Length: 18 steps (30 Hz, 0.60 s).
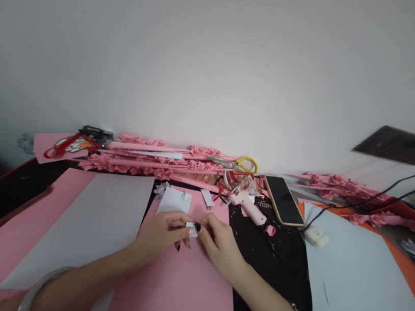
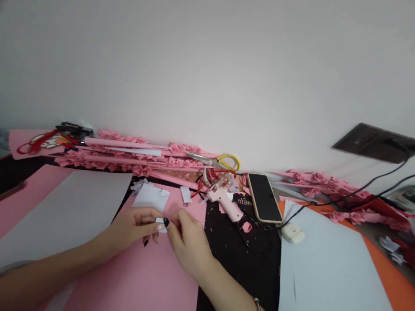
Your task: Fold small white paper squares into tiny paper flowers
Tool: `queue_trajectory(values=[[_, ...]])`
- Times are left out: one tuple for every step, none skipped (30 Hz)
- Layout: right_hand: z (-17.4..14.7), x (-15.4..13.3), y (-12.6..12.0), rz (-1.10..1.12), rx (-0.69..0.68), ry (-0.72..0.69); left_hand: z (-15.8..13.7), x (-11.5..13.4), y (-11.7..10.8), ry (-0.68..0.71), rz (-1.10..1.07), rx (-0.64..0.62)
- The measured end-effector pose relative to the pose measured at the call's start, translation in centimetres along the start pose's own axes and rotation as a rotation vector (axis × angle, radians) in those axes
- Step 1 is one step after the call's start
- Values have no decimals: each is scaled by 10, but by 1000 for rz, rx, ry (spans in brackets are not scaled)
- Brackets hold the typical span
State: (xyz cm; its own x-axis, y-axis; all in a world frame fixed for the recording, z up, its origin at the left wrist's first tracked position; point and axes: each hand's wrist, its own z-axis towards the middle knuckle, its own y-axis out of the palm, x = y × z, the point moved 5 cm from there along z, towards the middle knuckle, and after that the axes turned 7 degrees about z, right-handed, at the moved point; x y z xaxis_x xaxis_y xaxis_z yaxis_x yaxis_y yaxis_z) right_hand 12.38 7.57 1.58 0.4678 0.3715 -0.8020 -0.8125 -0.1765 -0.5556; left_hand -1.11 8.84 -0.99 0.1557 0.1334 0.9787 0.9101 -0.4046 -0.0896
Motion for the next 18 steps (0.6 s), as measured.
queue_trajectory(values=[[0, 1, 1, -12, -17, 9, 0, -1, 0, 5, 3, -2], [0, 1, 2, -21, -30, 16, 0, -2, 1, 9, 7, -6], [0, 2, 3, -27, -39, 22, 0, -3, 1, 12, 15, -10], [0, 2, 3, -31, -47, 24, 0, -4, 1, 13, 25, -12], [0, 2, 4, -34, -55, 21, 0, -5, 1, 12, 37, -11], [0, 2, 4, -36, -63, 13, 0, -6, 2, 10, 46, -6], [0, 1, 4, -37, -73, 1, -1, -6, 2, 9, 54, -3], [1, 1, 4, -39, -84, -13, -1, -6, 2, 9, 61, -1], [1, 1, 5, -39, -95, -25, -2, -5, 2, 9, 65, 0], [1, 1, 5, -37, -104, -36, -2, -5, 3, 8, 67, -1], [1, 1, 5, -33, -111, -42, -2, -4, 3, 7, 68, -4], [2, 2, 5, -25, -119, -46, -3, -3, 4, 6, 66, -11], [2, 2, 5, -16, -126, -50, -3, -3, 4, 4, 61, -15], [2, 3, 5, -6, -134, -55, -2, -2, 5, 3, 54, -19], [2, 4, 5, 2, -143, -60, -2, -2, 5, 1, 46, -24], [1, 4, 5, 9, -151, -66, -2, -2, 5, -1, 40, -27], [1, 4, 6, 14, -160, -73, -2, -2, 5, -3, 34, -28], [1, 4, 6, 15, -166, -81, -2, -3, 5, -4, 30, -29]])
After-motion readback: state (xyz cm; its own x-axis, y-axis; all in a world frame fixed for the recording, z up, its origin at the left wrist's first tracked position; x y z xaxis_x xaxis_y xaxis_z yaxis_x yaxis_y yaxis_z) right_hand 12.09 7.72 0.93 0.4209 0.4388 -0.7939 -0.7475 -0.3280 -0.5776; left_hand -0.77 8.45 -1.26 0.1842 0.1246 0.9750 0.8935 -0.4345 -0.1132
